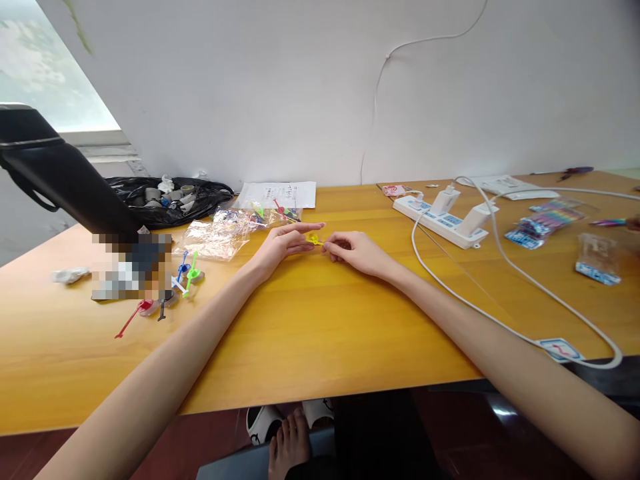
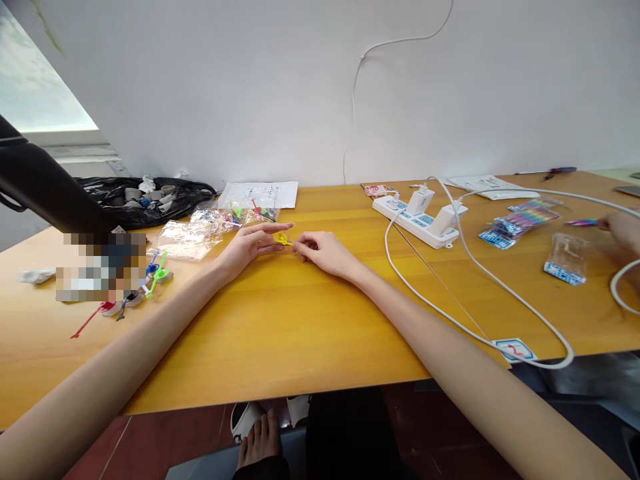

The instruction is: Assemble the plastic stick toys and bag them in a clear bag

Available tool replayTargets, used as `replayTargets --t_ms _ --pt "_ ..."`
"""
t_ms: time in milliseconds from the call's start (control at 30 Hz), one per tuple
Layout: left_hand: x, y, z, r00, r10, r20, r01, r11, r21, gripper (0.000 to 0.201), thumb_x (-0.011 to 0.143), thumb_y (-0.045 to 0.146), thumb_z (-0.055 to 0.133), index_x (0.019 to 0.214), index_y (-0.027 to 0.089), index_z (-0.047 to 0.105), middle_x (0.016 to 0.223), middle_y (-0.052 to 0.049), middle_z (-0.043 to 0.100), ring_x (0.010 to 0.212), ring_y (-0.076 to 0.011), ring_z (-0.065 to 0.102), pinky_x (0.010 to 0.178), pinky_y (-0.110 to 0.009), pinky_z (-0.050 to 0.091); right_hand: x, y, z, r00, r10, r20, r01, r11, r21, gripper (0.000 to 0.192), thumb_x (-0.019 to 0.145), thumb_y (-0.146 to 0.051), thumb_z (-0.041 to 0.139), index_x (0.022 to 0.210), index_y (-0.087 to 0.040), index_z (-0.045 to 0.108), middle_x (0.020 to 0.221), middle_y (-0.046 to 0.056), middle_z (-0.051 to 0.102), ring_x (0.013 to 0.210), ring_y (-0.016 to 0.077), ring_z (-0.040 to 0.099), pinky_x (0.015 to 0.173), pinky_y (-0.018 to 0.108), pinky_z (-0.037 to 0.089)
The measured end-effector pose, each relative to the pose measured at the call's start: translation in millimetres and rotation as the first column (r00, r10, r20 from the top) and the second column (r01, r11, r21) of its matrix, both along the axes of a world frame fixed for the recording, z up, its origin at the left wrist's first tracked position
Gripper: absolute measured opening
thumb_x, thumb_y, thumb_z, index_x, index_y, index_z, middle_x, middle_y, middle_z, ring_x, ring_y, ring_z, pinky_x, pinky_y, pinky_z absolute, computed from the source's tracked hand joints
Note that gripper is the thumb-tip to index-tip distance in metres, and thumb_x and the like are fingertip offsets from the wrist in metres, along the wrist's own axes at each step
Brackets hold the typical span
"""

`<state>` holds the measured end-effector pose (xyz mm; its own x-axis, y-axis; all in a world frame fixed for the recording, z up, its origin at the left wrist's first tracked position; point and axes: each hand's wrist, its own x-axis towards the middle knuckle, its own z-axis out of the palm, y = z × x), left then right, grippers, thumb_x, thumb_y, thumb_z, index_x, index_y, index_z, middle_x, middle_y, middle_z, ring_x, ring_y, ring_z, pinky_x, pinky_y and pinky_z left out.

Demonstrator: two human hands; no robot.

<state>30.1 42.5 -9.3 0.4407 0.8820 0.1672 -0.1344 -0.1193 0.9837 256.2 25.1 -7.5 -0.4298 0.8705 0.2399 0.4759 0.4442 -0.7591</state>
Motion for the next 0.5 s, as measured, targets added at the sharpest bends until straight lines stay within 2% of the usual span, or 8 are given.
replayTargets --t_ms 167,400,500 --pt "-0.3 1.8 -1.2 1.000 0.016 -0.026 -0.016 1.000 0.015 0.030 0.082 0.031 0.064 0.105 0.021 0.080 0.137 -0.009 0.067 0.112 -0.0261 0.067 0.099 -0.042 0.056 -0.2 -0.8 0.6 1.000 -0.002 0.018 0.002 1.000 0.000 0.036 0.096 -0.049 0.054 0.088 -0.018 0.069 0.077 0.003 0.069 0.072 0.0163 0.060 0.073 0.030 0.043" --pt "3.7 0.4 -4.7 0.993 0.072 -0.095 -0.063 0.994 0.093 0.032 0.081 0.039 0.074 0.108 0.024 0.078 0.129 -0.007 0.069 0.113 -0.0239 0.065 0.096 -0.038 0.058 -0.7 -1.6 1.6 1.000 -0.009 0.030 0.008 1.000 0.004 0.033 0.096 -0.046 0.054 0.089 -0.018 0.069 0.077 0.003 0.070 0.073 0.0165 0.061 0.073 0.030 0.043" --pt "5.0 -1.0 -4.8 0.989 0.115 -0.088 -0.105 0.989 0.101 0.034 0.082 0.043 0.073 0.109 0.022 0.077 0.129 -0.008 0.068 0.113 -0.0248 0.064 0.090 -0.037 0.061 -1.6 -2.5 2.8 1.000 -0.004 0.030 0.004 1.000 0.001 0.031 0.095 -0.045 0.054 0.088 -0.018 0.069 0.077 0.003 0.070 0.072 0.0163 0.061 0.073 0.029 0.043"
